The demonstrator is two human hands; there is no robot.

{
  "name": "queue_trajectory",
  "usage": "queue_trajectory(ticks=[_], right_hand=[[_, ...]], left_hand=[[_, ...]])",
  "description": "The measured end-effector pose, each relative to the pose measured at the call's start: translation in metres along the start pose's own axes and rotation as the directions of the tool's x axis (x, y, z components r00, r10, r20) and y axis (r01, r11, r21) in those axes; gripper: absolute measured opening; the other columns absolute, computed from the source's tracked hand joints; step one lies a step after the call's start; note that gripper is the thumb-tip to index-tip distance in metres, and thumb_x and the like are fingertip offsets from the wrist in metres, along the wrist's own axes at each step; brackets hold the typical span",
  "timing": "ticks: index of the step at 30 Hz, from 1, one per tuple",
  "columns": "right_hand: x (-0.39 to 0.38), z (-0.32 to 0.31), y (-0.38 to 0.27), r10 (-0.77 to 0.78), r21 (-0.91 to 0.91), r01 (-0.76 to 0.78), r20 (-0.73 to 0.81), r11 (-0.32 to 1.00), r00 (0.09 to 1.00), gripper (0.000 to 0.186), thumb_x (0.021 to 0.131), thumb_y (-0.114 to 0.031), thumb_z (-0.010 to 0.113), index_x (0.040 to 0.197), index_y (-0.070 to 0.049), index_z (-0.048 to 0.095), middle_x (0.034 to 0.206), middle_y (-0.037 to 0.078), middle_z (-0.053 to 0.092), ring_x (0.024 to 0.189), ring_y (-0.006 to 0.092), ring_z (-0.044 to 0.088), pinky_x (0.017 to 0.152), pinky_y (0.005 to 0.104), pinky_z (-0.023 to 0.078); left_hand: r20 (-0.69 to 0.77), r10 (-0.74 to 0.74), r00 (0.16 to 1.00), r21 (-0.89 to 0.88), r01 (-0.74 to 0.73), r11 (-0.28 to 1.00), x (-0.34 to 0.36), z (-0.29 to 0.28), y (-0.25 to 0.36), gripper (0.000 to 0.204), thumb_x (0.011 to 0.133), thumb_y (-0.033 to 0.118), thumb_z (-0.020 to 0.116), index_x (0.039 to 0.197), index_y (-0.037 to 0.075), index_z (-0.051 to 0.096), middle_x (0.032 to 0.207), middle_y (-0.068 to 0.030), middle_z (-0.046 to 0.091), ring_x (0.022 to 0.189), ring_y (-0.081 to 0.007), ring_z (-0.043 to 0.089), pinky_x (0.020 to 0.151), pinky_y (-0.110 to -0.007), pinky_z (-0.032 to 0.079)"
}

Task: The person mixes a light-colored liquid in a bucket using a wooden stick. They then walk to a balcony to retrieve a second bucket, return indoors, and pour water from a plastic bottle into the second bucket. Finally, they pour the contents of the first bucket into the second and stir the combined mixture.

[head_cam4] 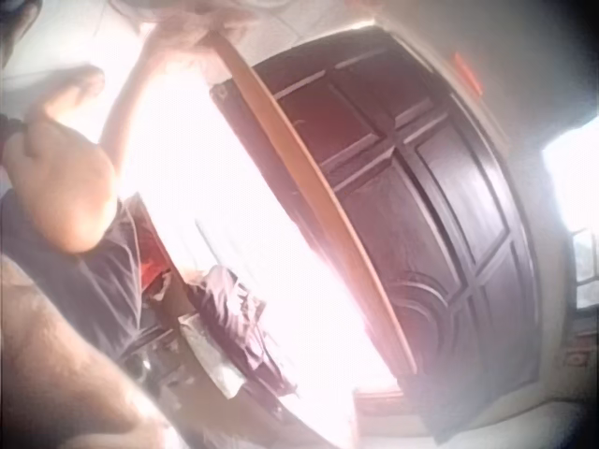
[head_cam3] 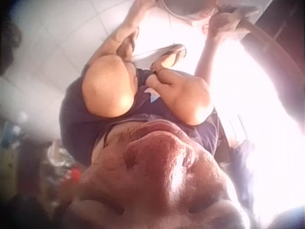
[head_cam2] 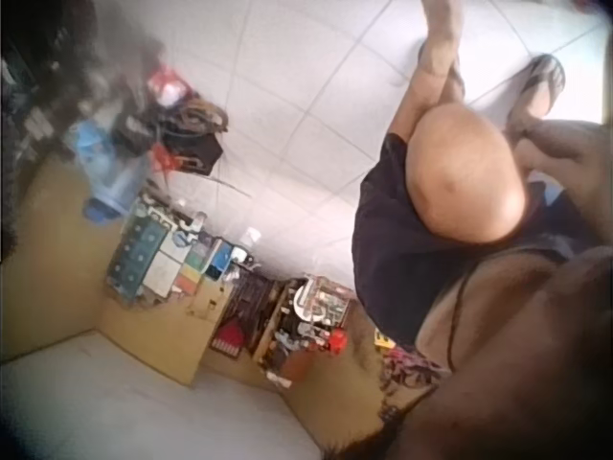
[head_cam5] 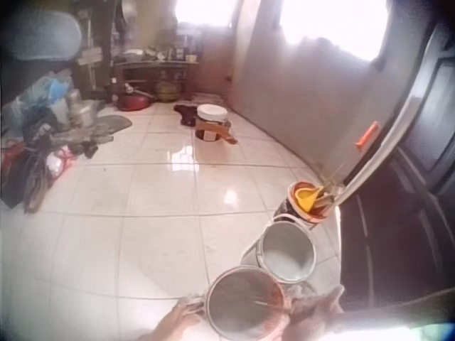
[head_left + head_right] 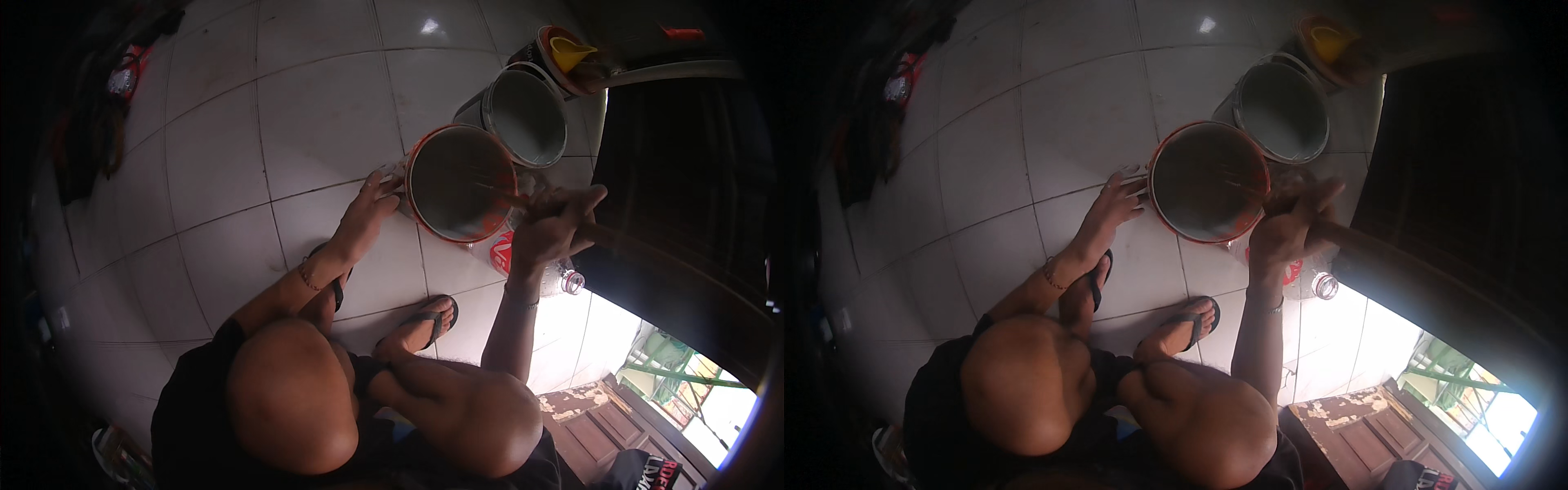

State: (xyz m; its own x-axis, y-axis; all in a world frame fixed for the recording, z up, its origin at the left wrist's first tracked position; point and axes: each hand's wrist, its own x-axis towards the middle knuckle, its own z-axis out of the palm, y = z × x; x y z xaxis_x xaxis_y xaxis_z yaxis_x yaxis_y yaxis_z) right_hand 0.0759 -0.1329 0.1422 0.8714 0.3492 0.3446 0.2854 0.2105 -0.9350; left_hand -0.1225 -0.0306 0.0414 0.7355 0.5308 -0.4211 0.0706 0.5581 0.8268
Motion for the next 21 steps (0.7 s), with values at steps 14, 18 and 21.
queue_trajectory(ticks=[14,18,21], right_hand=[[0.002,0.023,-0.005,-0.021,-0.023,0.019,-0.065,1.0,0.998,0.049,0.109,-0.03,0.042,0.065,-0.01,0.041,0.049,0.0,0.036,0.039,0.0078,0.031,0.039,0.0247,0.03],[-0.025,0.007,-0.021,0.127,0.057,-0.126,-0.025,0.99,0.992,0.048,0.109,-0.027,0.04,0.064,-0.01,0.041,0.049,-0.001,0.032,0.039,0.0084,0.028,0.039,0.0257,0.031],[-0.044,0.026,-0.009,0.13,0.121,-0.131,0.016,0.984,0.991,0.055,0.109,-0.032,0.04,0.06,-0.008,0.045,0.047,0.001,0.041,0.039,0.0088,0.035,0.041,0.0256,0.031]], left_hand=[[0.011,-0.005,1.0,0.044,0.004,0.999,0.003,0.001,-0.008,0.073,0.098,0.023,0.05,0.154,-0.007,0.014,0.151,-0.0208,0.041,0.137,-0.0247,0.042,0.113,-0.035,0.032],[0.017,0.002,1.0,0.097,-0.004,0.995,-0.002,-0.001,-0.003,0.073,0.099,0.024,0.05,0.154,-0.007,0.014,0.151,-0.0218,0.041,0.138,-0.0268,0.042,0.113,-0.036,0.032],[0.006,-0.004,1.0,0.108,0.004,0.994,-0.005,0.003,0.001,0.073,0.099,0.025,0.049,0.154,-0.008,0.014,0.151,-0.0226,0.041,0.137,-0.0281,0.043,0.113,-0.036,0.031]])
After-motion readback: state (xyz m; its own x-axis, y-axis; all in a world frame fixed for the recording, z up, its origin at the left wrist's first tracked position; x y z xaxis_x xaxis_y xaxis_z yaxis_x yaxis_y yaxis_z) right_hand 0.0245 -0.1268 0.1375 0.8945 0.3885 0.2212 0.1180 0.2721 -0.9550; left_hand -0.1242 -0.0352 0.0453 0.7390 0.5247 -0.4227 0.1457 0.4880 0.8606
